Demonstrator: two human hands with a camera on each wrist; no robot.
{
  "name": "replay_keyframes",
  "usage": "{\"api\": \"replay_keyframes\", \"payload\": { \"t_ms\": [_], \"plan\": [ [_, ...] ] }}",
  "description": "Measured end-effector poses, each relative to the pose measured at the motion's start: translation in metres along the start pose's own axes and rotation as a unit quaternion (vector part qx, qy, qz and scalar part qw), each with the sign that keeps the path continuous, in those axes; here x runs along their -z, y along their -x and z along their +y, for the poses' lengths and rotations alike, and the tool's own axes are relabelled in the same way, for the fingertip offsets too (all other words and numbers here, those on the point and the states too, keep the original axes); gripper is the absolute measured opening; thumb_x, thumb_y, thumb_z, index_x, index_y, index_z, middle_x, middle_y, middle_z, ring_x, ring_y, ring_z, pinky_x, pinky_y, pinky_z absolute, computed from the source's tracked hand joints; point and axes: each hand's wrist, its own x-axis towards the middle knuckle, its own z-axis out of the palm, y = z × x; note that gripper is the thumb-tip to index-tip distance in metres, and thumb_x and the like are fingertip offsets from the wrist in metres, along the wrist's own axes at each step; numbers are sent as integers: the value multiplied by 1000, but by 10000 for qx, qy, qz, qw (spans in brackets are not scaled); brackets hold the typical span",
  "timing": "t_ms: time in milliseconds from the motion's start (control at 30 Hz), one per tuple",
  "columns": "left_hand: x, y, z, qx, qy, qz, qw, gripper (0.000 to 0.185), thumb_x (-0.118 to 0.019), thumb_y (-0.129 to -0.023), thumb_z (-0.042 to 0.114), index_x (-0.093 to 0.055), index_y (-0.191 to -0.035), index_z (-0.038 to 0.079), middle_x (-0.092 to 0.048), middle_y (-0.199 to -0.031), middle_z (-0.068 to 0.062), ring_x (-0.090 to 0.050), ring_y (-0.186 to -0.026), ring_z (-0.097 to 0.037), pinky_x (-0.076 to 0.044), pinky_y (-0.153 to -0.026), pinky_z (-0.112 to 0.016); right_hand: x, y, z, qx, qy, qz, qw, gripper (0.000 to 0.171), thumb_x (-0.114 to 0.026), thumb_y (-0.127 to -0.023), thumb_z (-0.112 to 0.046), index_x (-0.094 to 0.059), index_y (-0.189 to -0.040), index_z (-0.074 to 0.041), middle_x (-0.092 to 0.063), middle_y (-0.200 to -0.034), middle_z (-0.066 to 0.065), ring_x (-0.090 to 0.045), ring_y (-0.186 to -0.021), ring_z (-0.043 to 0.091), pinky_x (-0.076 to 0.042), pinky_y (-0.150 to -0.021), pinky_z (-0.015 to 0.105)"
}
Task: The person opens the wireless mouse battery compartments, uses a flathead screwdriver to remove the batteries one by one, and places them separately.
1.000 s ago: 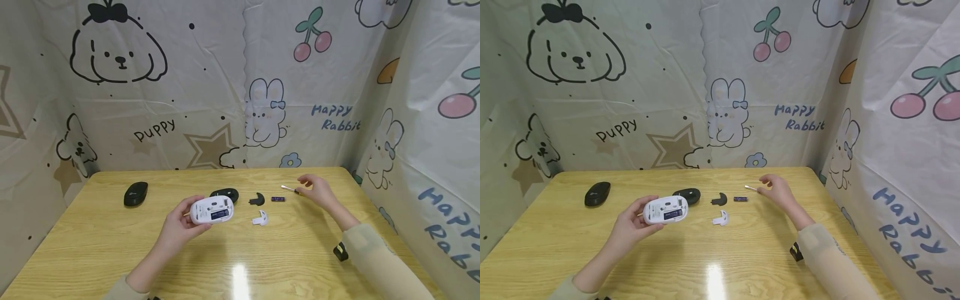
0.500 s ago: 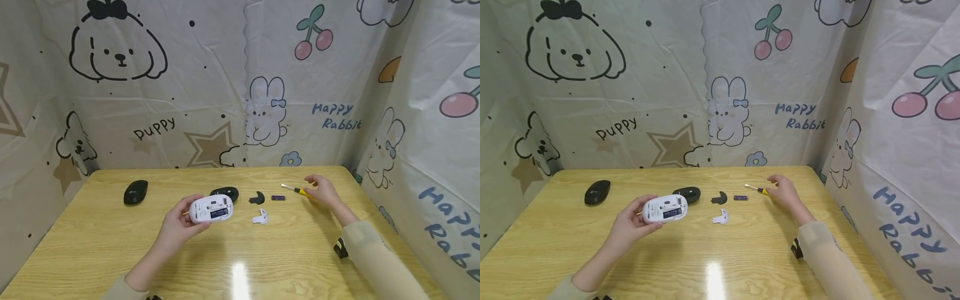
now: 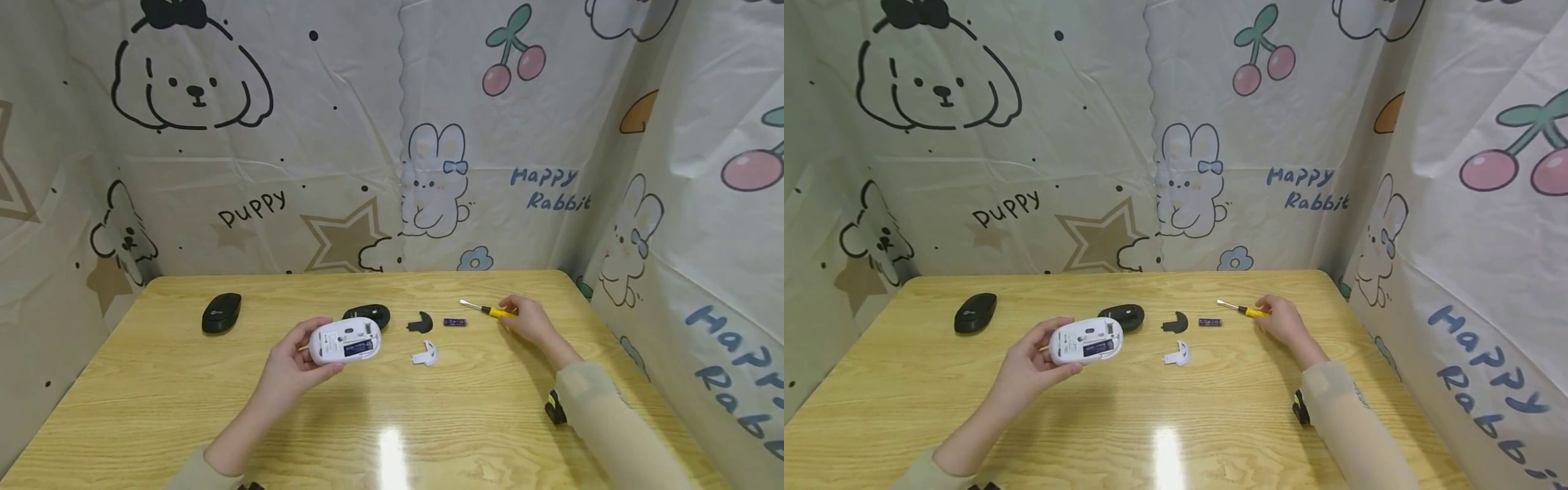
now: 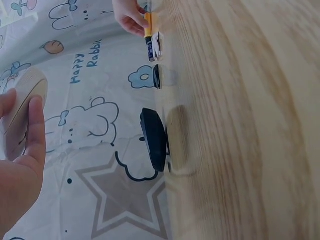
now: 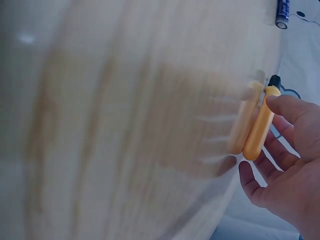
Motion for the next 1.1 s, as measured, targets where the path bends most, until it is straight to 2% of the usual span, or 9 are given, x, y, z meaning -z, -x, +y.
{"api": "replay_keyframes", "payload": {
  "t_ms": [367, 867, 1100],
  "plan": [
    [-2, 2, 3, -38, -65, -78, 9999, 70, -78, -71, -4, -48, -132, 12, -53, -125, -16, -65, -97, -21, -57, -79, -28, -3, -2, 2, -97, 142, 16, 9999, 16, -71, -82, -10, -65, -93, 0, -64, -85, 12, -55, -78, 24, -47, -73, 39],
    [-3, 2, 6, -15, -150, -111, 9998, 70, -78, -72, -2, -47, -132, 13, -52, -124, -16, -65, -97, -23, -57, -78, -27, 4, -3, -2, -173, 58, -127, 9998, 19, -68, -82, -12, -63, -94, 2, -63, -86, 14, -53, -78, 25, -46, -73, 37],
    [-3, 1, 6, -38, -164, -139, 9998, 70, -78, -72, -2, -47, -133, 13, -53, -124, -17, -65, -97, -23, -57, -78, -28, 8, -1, -5, -95, 69, 8, 9999, 18, -69, -83, -14, -65, -93, 0, -64, -85, 11, -54, -77, 23, -46, -73, 35]
  ]
}}
